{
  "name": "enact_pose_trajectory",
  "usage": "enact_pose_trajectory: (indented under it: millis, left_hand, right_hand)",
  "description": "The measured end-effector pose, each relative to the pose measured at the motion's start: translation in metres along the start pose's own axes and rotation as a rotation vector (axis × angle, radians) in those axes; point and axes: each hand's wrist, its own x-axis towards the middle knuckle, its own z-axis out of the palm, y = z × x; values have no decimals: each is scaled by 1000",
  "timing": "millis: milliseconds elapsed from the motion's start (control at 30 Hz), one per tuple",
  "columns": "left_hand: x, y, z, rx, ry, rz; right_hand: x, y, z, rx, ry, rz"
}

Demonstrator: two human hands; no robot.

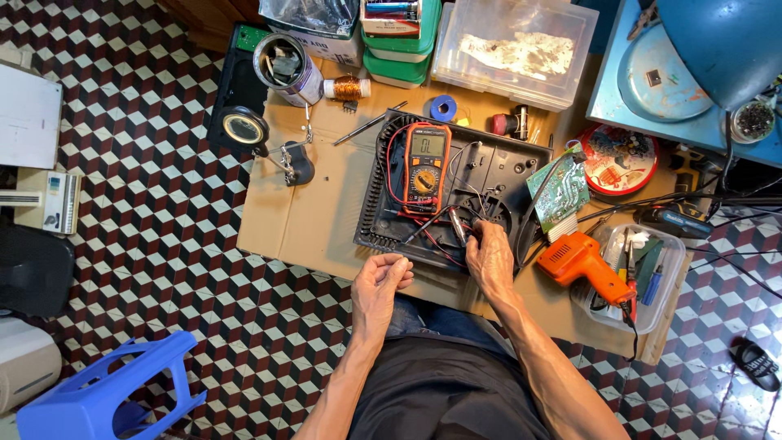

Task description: The person uses a multimeter to test a small electronic component, repeatedly touching the probes to its terminals and observing the display. The person then picks up a green circuit board and holds it for visual inspection.

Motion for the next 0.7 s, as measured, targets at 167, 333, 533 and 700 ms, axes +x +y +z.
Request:
enact_pose_trajectory:
  millis: [167, 333, 533, 700]
  left_hand:
    - [-4, 0, -3, -9, 5, -7]
    - [-8, 1, -7, 22, 29, -35]
    - [-8, -4, -12, -7, 35, -27]
    - [-9, -8, -21, -4, 59, -22]
  right_hand:
    - [0, -8, -5, -39, 19, -40]
    - [-1, -27, -3, -90, -17, -322]
    - [13, -51, 32, -418, -158, -597]
    - [21, -52, 41, -639, -195, -635]
